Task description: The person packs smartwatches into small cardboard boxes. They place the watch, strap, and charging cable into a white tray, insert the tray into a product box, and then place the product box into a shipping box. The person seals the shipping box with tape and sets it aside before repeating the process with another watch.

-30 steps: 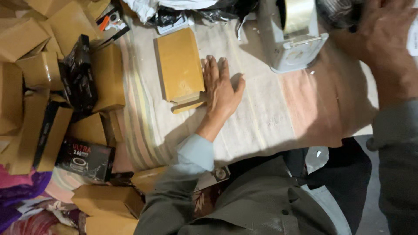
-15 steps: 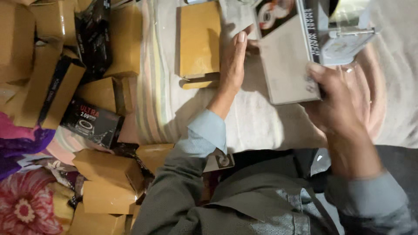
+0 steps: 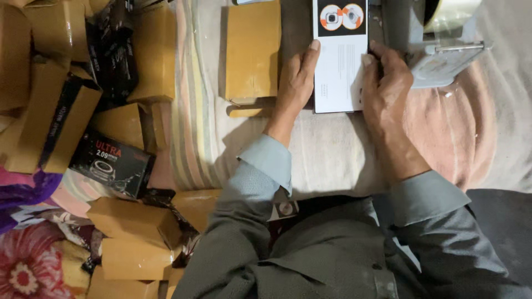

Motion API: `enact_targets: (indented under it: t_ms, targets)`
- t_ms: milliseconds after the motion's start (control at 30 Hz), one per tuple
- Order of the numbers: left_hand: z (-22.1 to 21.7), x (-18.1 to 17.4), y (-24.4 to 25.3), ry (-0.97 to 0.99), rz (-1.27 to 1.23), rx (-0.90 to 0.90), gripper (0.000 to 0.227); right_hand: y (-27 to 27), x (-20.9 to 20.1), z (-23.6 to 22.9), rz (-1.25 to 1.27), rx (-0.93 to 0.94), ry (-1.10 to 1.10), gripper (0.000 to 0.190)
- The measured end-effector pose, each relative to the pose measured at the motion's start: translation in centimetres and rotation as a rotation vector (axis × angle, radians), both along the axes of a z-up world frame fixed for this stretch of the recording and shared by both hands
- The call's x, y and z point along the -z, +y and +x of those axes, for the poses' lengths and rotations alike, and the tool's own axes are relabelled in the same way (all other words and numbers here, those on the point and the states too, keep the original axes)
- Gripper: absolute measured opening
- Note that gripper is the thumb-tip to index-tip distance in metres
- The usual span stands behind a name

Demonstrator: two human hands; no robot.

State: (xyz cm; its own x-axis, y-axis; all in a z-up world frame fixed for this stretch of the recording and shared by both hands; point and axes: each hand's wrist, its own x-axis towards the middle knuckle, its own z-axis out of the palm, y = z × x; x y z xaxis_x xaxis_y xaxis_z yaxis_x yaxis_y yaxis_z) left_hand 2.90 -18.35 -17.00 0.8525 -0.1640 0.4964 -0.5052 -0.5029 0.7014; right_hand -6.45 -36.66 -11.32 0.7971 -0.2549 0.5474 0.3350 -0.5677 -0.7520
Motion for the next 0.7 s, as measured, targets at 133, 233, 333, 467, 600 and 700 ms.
enact_targets:
  t_ms: [133,233,333,467,600,700]
  targets:
    - [-1.8,-0.6,0.0,0.042,-0.104,-0.016,0.059,-0.2,0.1,-0.6,0.133,-0.069,0.034,0.023]
    - [-2.8,-4.0,-0.1,0.2,-0.215,0.023,0.056,0.7,-1.0,-1.0,-0.008,0.05,0.01,0.018]
    - [-4.0,-8.1,-0.4,0.211,-0.26,-0.022,0.053,1.4,-3.0,-2.0,-0.215,0.022,-0.099,0.03]
    - [-5.3,-12.1,-1.0,0.075,-0.096,-0.108,0.048,2.4,-5.7,-2.3,0.071,-0.179,0.257,0.063]
    - [-5.5,-13.8,-0.9,0.117,-0.02,-0.079,0.049,2.6,-7.5,-2.2,0.317,-0.313,0.456,0.063]
    - [-5.5,-13.8,-1.0,0.157,-0.008,-0.064,0.05,2.1,-8.0,-2.2,0.178,-0.282,0.488,0.063]
